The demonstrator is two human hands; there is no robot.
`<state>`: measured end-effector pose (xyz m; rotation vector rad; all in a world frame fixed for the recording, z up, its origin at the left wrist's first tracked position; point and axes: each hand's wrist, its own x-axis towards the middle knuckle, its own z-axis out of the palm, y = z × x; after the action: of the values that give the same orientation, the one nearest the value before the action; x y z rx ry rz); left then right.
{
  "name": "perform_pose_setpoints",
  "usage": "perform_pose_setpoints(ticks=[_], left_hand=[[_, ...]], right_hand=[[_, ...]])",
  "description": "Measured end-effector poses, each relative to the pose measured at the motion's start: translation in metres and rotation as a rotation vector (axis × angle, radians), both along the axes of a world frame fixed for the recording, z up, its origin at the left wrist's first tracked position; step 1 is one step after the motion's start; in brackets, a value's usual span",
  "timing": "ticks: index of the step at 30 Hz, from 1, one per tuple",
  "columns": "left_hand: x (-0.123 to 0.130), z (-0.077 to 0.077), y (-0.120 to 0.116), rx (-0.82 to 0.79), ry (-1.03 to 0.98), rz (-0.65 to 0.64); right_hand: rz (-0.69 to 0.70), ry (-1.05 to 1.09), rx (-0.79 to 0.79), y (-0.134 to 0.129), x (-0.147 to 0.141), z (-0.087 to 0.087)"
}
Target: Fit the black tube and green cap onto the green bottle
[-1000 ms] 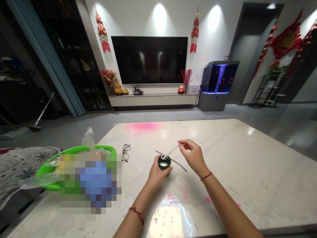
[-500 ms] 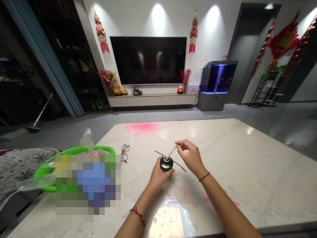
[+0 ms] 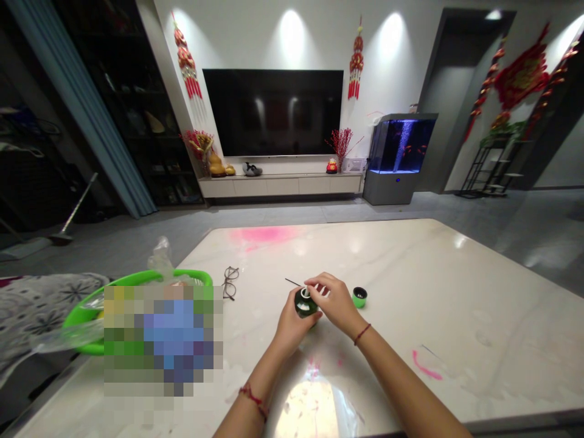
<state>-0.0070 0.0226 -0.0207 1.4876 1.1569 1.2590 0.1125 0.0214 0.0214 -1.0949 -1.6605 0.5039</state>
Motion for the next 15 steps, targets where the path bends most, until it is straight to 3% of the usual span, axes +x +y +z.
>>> perform_pose_setpoints(ticks=[15], left_hand=[[0.0000,-0.0014,0.0004,-0.009,0.001,0.025]], right_hand=[[0.038,-0.102,-0.011,0.0020,-0.0044,-0.0074]])
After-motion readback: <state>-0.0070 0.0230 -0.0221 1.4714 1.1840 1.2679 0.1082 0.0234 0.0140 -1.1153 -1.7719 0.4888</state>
